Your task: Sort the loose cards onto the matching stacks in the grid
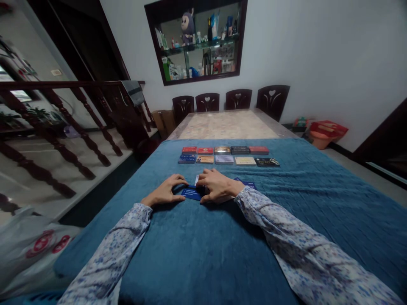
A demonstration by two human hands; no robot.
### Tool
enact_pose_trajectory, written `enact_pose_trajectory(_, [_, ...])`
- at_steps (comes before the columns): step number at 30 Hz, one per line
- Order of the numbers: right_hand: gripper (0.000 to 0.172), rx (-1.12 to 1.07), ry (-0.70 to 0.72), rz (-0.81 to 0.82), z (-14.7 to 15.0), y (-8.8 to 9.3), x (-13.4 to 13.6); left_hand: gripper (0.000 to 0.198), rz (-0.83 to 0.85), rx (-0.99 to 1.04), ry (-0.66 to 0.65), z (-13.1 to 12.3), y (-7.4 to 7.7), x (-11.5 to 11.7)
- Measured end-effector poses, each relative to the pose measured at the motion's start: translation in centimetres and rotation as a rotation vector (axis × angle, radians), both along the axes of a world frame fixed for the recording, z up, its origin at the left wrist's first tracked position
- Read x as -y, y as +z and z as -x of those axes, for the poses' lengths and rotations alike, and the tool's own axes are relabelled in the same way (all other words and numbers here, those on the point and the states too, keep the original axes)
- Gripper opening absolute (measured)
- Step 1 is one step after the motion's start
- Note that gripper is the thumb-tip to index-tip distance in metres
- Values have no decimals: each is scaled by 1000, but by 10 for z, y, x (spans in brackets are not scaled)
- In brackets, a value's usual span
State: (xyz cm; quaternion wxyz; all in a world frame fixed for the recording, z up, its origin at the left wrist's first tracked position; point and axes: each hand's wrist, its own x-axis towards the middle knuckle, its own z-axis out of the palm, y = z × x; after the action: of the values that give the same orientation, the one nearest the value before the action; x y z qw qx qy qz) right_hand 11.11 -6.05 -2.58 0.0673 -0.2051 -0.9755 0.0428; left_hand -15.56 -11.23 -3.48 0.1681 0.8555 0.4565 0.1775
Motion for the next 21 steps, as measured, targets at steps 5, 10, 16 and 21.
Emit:
enact_pose_trajectory(5, [46, 5, 1, 4, -1, 1, 2, 48, -21, -11, 5, 0, -1, 0])
enact_pose_trajectory(10, [48, 10, 27, 18, -3, 2, -1, 40, -54, -24, -10, -1, -1, 1])
enact_pose_trajectory(16, [49, 2, 16, 31, -4, 1, -5, 27, -118, 22, -56, 1, 1, 0])
enact_pose_trajectory(21, [32, -16, -91, 37, 2, -3, -5, 22, -150, 107, -57, 1, -1, -2])
